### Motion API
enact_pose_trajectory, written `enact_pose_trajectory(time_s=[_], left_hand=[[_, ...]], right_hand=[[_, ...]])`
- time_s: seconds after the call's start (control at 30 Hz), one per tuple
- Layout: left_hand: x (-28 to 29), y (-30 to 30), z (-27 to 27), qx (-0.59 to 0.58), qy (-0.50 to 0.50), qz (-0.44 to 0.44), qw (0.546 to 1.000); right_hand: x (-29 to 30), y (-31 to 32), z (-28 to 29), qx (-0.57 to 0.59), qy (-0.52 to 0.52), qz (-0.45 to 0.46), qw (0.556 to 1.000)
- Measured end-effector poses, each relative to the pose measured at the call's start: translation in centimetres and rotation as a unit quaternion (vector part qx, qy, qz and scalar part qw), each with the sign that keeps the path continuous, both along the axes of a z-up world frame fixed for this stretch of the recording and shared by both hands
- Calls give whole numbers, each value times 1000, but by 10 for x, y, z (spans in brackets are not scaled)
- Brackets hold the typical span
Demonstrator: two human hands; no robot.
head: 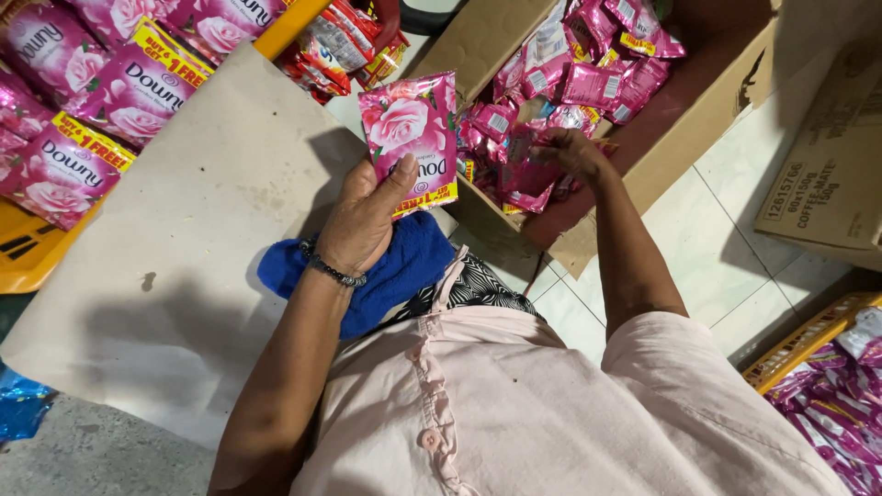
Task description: Wiping dust off individual fabric softener sachets and organizing them into a plastic display basket.
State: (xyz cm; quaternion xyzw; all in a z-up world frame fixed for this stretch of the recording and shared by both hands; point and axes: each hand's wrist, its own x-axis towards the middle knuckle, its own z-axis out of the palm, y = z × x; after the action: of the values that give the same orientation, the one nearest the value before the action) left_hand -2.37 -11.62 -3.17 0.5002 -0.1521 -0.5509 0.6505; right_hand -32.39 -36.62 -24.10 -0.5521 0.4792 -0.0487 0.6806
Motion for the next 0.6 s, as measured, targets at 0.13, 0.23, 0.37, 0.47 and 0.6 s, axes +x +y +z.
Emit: enact_pose_trajectory(time_s=[0.13, 0.23, 0.37, 0.47, 0.6], left_hand=[[-3, -6, 2, -24, 21, 23, 999], [-8, -11, 13, -45, 42, 45, 997], [9, -5, 3, -111, 120, 44, 985], [28, 0, 37, -210, 85, 83, 970], [85, 43, 84, -276, 10, 114, 954]], right_hand=[[17, -5, 62, -77, 28, 85, 993], [25, -7, 113, -162, 29, 129, 978], [43, -15, 168, -226, -128, 61, 964], [71, 2, 239, -181, -306, 2, 935], [135, 32, 299, -112, -393, -45, 912]])
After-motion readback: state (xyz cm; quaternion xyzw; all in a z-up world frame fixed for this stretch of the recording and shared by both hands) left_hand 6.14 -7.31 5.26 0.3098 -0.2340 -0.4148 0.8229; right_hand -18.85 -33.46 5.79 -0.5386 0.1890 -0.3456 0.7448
